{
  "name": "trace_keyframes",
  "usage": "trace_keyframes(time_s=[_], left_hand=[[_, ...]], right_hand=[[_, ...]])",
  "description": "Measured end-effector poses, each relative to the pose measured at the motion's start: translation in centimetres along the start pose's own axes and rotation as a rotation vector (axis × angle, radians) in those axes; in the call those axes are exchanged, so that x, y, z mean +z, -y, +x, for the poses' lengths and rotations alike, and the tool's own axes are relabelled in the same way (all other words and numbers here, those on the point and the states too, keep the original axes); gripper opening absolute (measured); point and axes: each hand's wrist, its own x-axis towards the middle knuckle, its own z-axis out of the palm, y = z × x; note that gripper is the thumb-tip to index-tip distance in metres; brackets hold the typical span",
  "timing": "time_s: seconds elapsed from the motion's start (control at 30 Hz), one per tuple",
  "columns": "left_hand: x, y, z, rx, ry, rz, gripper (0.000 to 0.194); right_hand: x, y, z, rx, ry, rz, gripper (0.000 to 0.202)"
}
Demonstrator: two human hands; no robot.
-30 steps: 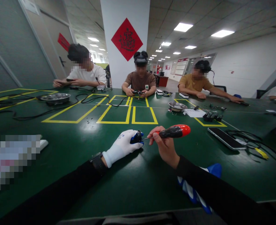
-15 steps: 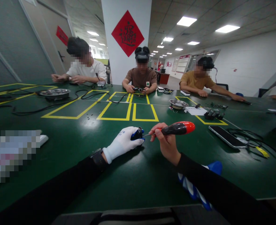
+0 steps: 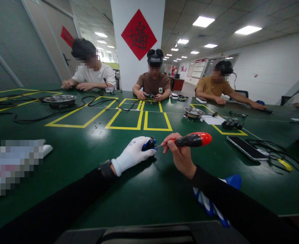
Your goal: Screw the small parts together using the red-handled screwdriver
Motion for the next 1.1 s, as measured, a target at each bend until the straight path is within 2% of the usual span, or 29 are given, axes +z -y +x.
trace_keyframes(time_s=[0.3,0.4,0.63,0.73,0.83,0.9,1.1], left_hand=[[-0.1,-0.2,0.0,-0.038,0.003,-0.042,0.026],[-0.1,-0.3,-0.1,-0.049,-0.003,-0.028,0.024],[0.0,-0.3,-0.1,-0.045,-0.014,0.019,0.022],[0.1,-0.2,0.0,-0.041,-0.019,0.024,0.022],[0.1,-0.2,0.0,-0.026,-0.011,0.021,0.021],[0.1,-0.1,0.0,-0.015,-0.014,0.023,0.021],[0.1,-0.3,-0.1,-0.028,-0.011,0.028,0.021]], right_hand=[[0.2,0.0,0.1,0.005,-0.032,0.080,0.010],[0.3,0.2,0.4,0.001,-0.082,0.118,0.023],[0.5,0.2,0.5,0.047,-0.087,0.242,0.028],[0.5,0.2,0.5,0.042,-0.125,0.147,0.030],[0.4,0.5,0.6,-0.044,-0.169,-0.001,0.019],[0.4,0.8,0.6,-0.084,-0.156,-0.028,0.019],[0.5,1.0,1.0,0.020,-0.121,0.184,0.034]])
